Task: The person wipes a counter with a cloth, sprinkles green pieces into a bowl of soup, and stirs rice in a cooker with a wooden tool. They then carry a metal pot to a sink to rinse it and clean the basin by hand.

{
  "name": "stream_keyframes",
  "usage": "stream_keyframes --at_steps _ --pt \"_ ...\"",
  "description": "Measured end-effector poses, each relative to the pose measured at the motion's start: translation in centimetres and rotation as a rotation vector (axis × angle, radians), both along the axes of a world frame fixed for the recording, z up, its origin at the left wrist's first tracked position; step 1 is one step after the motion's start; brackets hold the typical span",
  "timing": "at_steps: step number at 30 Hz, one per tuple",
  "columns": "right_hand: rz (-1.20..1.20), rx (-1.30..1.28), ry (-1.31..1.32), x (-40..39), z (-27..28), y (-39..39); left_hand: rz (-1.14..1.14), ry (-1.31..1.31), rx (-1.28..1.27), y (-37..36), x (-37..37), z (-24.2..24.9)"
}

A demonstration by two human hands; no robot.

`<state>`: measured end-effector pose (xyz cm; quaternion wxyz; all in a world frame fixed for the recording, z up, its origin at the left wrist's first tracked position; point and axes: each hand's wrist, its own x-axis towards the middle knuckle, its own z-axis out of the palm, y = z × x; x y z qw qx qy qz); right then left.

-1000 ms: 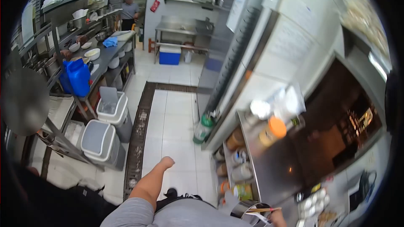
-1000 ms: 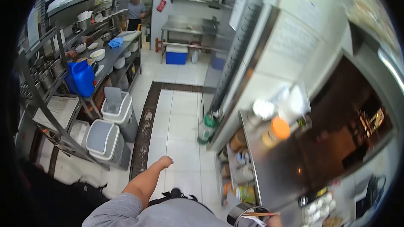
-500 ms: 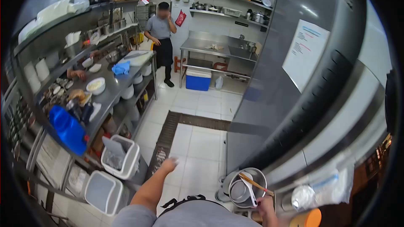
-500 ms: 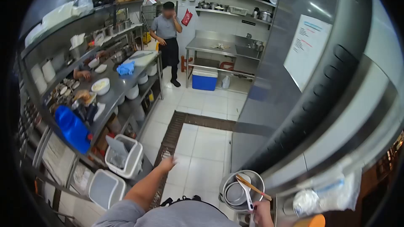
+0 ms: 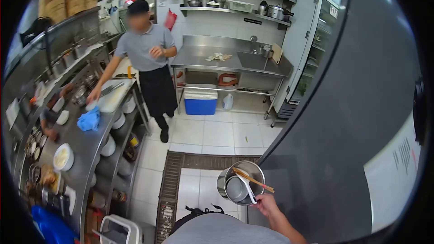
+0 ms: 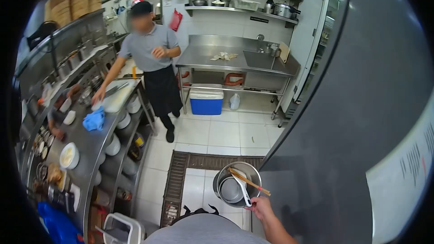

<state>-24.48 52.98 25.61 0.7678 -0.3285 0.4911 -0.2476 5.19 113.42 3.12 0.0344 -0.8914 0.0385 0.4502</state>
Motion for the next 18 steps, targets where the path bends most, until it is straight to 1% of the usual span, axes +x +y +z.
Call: stream_keyframes --at_steps 1,3,4,5,6,7,8,9,10,11,12,13,14,16,18 --pt "-0.021 0.052 -0.007 1.5 -0.2 -2.9 -0.143 0.011 -0.044 -6.0 4.5 -2.4" --pt "-0.055 0.056 0.015 3.9 -0.9 -8.7 -0.552 -0.057 -0.189 -21.5 15.5 -6.8" --pt "-0.075 0.051 0.025 5.3 -1.5 -10.9 -0.611 -0.184 -0.243 -30.9 20.1 -7.9" --pt "-0.106 0.015 0.024 7.1 -0.7 -13.1 -0.668 -0.317 -0.290 -41.0 24.6 -7.8" --pt "-0.121 0.021 0.019 8.8 -0.7 -15.9 -0.832 -0.365 -0.521 -50.5 27.6 -3.2" --pt "-0.167 0.018 0.038 10.6 -1.0 -19.0 -0.564 -0.358 -0.688 -59.9 29.2 2.0" --pt "-0.211 0.012 0.059 12.4 -1.2 -22.2 -0.323 -0.350 -0.900 -67.7 30.4 6.1" --pt "-0.227 0.022 0.047 14.6 -1.1 -25.4 -0.305 -0.346 -1.099 -74.2 32.8 6.2" --pt "-0.230 0.024 0.056 16.6 -1.6 -28.1 -0.332 -0.367 -1.189 -79.8 33.2 10.3" --pt "-0.250 0.049 0.025 18.8 -1.9 -31.7 -0.239 -0.242 -1.323 -84.1 33.1 13.5" --pt "-0.265 0.073 -0.018 21.5 -2.4 -36.1 -0.221 -0.214 -1.397 -87.7 33.5 14.0" --pt "-0.226 0.083 -0.028 23.7 -4.4 -40.3 -0.224 -0.167 -1.409 -90.6 33.9 13.8" --pt "-0.245 0.068 -0.068 26.6 -3.8 -43.7 -0.221 -0.111 -1.416 -92.5 34.1 13.0" --pt "-0.201 0.078 -0.079 31.7 -3.8 -51.3 -0.299 -0.006 -1.320 -95.0 35.3 9.7" --pt "-0.193 0.085 -0.075 37.9 -2.0 -58.4 -0.244 0.049 -1.140 -95.7 36.8 9.1"
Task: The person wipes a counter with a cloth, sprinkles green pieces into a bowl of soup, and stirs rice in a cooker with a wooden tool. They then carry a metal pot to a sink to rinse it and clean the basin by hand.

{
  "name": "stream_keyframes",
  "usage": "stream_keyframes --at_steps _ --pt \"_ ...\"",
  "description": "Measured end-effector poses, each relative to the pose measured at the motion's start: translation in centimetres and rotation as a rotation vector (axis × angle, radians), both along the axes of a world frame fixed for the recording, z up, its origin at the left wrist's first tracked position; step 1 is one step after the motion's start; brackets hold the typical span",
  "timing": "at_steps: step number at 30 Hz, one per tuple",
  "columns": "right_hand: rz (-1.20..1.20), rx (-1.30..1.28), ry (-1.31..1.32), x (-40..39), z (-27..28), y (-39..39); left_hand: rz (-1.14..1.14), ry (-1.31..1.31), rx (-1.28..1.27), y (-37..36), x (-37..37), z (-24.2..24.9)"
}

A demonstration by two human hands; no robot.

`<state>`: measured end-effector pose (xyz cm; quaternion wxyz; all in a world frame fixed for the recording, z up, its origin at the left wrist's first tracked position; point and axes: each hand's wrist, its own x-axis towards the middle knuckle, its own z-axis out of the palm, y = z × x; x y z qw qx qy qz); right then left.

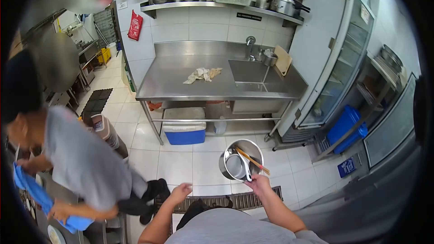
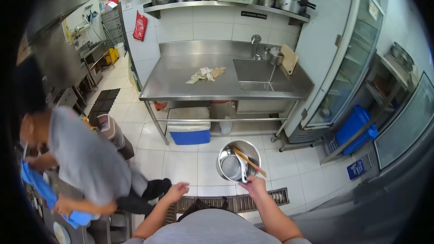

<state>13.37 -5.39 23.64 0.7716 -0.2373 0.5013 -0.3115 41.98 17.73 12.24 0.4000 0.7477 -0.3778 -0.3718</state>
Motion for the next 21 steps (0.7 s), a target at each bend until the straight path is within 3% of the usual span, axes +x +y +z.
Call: stream_keyframes --at_steps 2,4,6,9,10,11,13,15,19,21 --pt "0.015 -0.025 -0.015 5.7 1.0 -7.3 0.124 0.067 0.085 -0.4 2.3 -1.3" --pt "0.064 -0.074 -0.043 11.2 0.3 -15.1 0.357 0.299 0.098 -1.5 6.2 -4.8" --pt "0.075 -0.095 -0.036 17.1 0.6 -22.6 0.544 0.333 0.145 -5.2 10.9 -4.9" --pt "0.026 -0.100 -0.027 24.3 0.0 -30.5 0.597 0.235 0.066 -15.0 19.9 -5.7" --pt "-0.004 -0.095 -0.030 26.5 -0.2 -33.4 0.544 0.074 -0.013 -19.1 23.4 -7.9" --pt "-0.022 -0.101 -0.023 28.4 -0.6 -36.2 0.505 -0.116 0.048 -24.0 26.0 -7.4" --pt "-0.060 -0.078 -0.014 32.1 -1.9 -41.6 0.427 -0.082 -0.075 -34.7 29.6 -3.7" --pt "-0.011 -0.093 -0.028 34.8 -3.3 -46.3 0.299 -0.103 -0.122 -44.8 29.9 3.0" --pt "-0.017 0.008 -0.066 38.9 -5.5 -55.0 0.124 0.026 -0.118 -60.2 29.7 9.3" --pt "0.194 -0.011 -0.228 38.8 -5.3 -58.3 0.130 0.052 -0.160 -64.8 29.3 9.8"
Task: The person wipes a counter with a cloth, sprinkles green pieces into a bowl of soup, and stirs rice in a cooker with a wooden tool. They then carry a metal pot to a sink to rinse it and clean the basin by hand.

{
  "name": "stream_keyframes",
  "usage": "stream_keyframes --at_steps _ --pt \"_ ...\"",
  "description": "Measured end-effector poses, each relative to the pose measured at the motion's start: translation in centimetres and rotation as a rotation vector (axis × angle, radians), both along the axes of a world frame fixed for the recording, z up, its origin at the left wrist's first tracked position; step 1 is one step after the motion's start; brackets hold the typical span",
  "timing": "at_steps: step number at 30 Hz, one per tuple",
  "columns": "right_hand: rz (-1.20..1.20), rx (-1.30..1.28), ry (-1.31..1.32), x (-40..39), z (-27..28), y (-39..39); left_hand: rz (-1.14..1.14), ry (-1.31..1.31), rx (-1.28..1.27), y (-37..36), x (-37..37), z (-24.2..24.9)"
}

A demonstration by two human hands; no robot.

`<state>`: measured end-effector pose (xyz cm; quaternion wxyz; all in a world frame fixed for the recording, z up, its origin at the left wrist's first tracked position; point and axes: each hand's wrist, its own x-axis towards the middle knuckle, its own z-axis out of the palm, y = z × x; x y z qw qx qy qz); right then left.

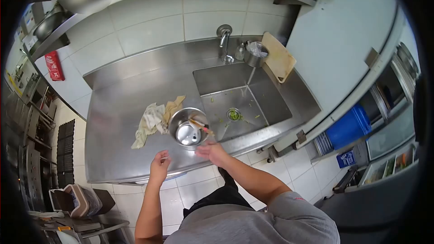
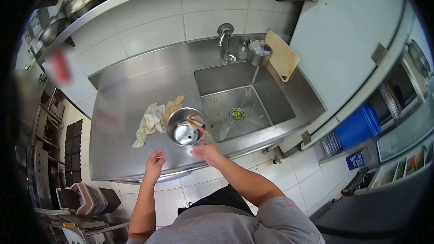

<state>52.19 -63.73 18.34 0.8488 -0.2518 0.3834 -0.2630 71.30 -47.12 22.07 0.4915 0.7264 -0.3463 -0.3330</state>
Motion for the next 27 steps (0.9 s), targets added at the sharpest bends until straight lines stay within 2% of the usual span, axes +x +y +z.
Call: stream_keyframes --at_steps 1,3,4,5,6,7,9,10,11,13,14,15,17,18,19,20,21,22,23,24,25,26,27 --pt "0.017 0.007 0.002 -0.6 -0.4 -3.0 0.017 0.002 0.007 -1.4 -0.1 -1.3" --pt "0.425 -0.124 0.144 -3.0 -0.8 -10.9 0.162 0.220 0.070 -4.1 -0.1 -3.5" --pt "0.394 -0.162 0.278 -3.3 -1.4 -15.7 0.188 0.218 0.071 -6.7 -0.3 -2.8" --pt "0.365 -0.194 0.415 -3.4 -3.0 -20.5 0.281 0.509 0.041 -8.9 -1.6 -1.5" --pt "0.325 -0.585 0.682 -3.1 -6.7 -25.9 0.378 0.799 0.011 -10.8 -2.9 -1.0" --pt "0.501 -1.228 1.063 -2.6 -9.0 -31.6 0.412 0.802 0.030 -13.1 -3.7 -1.0" --pt "0.298 -1.357 1.177 -0.7 -7.6 -39.0 0.441 0.945 -0.169 -19.6 -3.1 -1.3" --pt "0.312 -1.290 1.196 0.8 -5.7 -42.2 0.536 0.861 -0.138 -22.2 -2.2 -2.0" --pt "0.262 -1.381 1.207 1.8 -5.6 -45.4 0.635 0.865 -0.142 -24.5 -1.0 -2.7" --pt "0.225 -1.458 1.211 3.0 -5.4 -49.4 0.674 0.646 -0.001 -28.0 0.4 -3.9" --pt "0.219 -1.507 1.227 3.4 -4.8 -50.7 0.679 0.640 0.012 -28.6 1.7 -6.6" --pt "0.208 -1.558 1.244 3.5 -4.9 -51.8 0.399 0.179 0.028 -29.2 3.7 -10.8" --pt "0.254 -1.641 1.258 3.4 -5.9 -53.0 0.491 0.682 -0.120 -34.9 3.0 -7.1" --pt "0.297 -1.731 1.277 3.2 -6.4 -53.6 0.504 0.752 -0.034 -37.3 3.2 -6.9" --pt "0.305 -1.727 1.276 2.9 -7.0 -54.1 0.506 0.760 -0.026 -40.9 1.9 -3.4" --pt "0.379 -1.776 1.325 2.3 -7.8 -54.7 0.432 0.795 -0.020 -43.3 2.6 -5.6" --pt "0.458 -1.824 1.372 1.6 -8.6 -55.1 0.330 0.770 -0.061 -46.1 1.4 -2.9" --pt "0.480 -1.816 1.373 1.0 -9.3 -55.7 0.379 0.778 -0.013 -48.7 0.4 -1.2" --pt "0.693 -1.624 1.534 0.6 -10.2 -56.6 0.223 0.868 -0.013 -50.4 1.0 -1.7" --pt "0.900 -1.412 1.675 0.0 -11.1 -57.2 0.249 0.860 -0.006 -52.1 0.9 -2.6" --pt "0.926 -1.402 1.669 -0.7 -12.2 -57.7 0.248 0.896 0.034 -53.7 0.9 -2.3" --pt "0.868 -1.322 1.601 -1.4 -13.4 -58.3 0.250 0.765 0.004 -54.8 -0.2 -0.1" --pt "0.804 -1.244 1.535 -1.9 -14.1 -58.6 0.254 0.768 0.013 -55.7 -0.7 1.0"
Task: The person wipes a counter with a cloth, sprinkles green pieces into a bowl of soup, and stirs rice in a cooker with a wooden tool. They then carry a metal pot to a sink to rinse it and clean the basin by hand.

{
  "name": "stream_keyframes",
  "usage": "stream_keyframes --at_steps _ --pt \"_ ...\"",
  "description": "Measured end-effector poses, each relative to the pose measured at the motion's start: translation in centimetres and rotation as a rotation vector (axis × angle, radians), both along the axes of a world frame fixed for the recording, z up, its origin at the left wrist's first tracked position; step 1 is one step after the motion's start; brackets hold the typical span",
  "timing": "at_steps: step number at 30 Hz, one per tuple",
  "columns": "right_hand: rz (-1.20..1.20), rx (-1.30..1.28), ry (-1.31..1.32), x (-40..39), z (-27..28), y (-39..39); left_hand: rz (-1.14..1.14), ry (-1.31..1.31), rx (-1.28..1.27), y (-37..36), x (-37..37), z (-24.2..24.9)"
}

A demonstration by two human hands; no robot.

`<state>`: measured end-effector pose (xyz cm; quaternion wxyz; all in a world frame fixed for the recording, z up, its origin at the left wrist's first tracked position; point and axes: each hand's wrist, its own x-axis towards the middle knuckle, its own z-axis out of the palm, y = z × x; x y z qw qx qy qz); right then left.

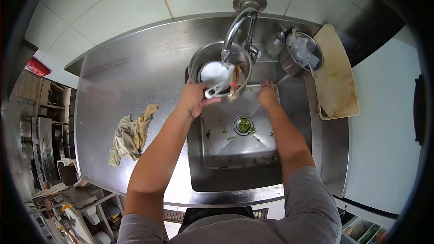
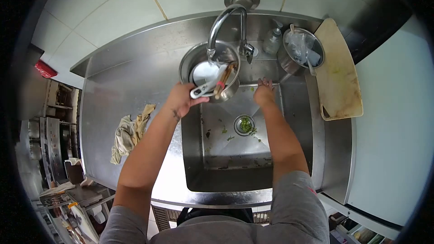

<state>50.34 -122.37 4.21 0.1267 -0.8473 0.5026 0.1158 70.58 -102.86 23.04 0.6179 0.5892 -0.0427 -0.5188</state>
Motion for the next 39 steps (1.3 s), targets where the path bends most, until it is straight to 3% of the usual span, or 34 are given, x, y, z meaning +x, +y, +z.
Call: stream_keyframes --at_steps 1,3,4,6,10,12,16,18,21,23,27,30,32,34,35,36,37,39 --pt "0.002 0.008 0.003 -0.5 -0.1 0.5 0.019 -0.006 0.027 -0.7 -0.3 0.8" --pt "-0.283 0.596 -0.749 -1.4 1.2 2.2 0.008 -0.023 0.025 -1.5 -0.3 1.2" --pt "-0.284 0.598 -0.750 -1.5 3.6 4.0 0.008 -0.024 0.027 -1.6 -0.2 1.2" --pt "-0.655 1.057 -1.348 -1.1 10.4 8.1 -0.037 0.029 0.007 -1.6 -0.1 1.2" --pt "-0.636 1.046 -1.462 -0.8 14.6 9.9 -0.009 -0.078 0.004 -0.7 -1.2 1.7" --pt "-0.567 0.808 -1.474 -0.7 15.1 9.0 0.033 -0.021 0.069 -0.3 -1.3 1.4" --pt "-0.479 0.725 -1.454 -0.5 16.0 7.8 0.082 0.041 0.067 0.3 -1.4 0.7" --pt "-0.649 0.802 -1.407 -0.5 17.2 9.2 0.136 0.024 0.058 0.8 -1.6 0.4" --pt "-0.803 1.174 -1.281 0.0 16.2 10.9 0.076 0.146 -0.061 0.8 -1.7 -0.7" --pt "-0.659 1.471 -1.229 0.5 16.1 11.6 0.108 0.081 -0.053 1.4 -3.3 -0.4" --pt "-0.660 1.556 -1.300 1.2 15.5 12.2 0.132 -0.019 0.001 2.5 -4.8 0.3" --pt "-0.593 1.578 -1.429 2.0 15.3 12.1 0.044 0.078 0.015 4.5 -4.9 3.3" --pt "-0.711 1.513 -1.521 1.5 17.1 13.2 0.001 0.040 -0.003 6.5 -4.0 3.5" --pt "-0.684 1.561 -1.581 1.7 15.3 12.9 -0.026 -0.179 0.045 10.3 -3.2 2.6" --pt "-0.730 1.616 -1.579 1.8 13.7 12.4 -0.018 -0.422 0.175 13.0 -2.3 0.9" --pt "-0.753 1.497 -1.616 2.1 13.0 12.4 -0.018 -0.660 0.314 15.7 -0.5 -1.4" --pt "-0.678 1.470 -1.614 1.8 14.1 13.0 0.065 -0.782 0.299 19.2 1.6 -4.3" --pt "-0.752 1.466 -1.599 2.0 13.7 12.8 0.214 -0.981 0.613 26.7 5.2 -5.9"
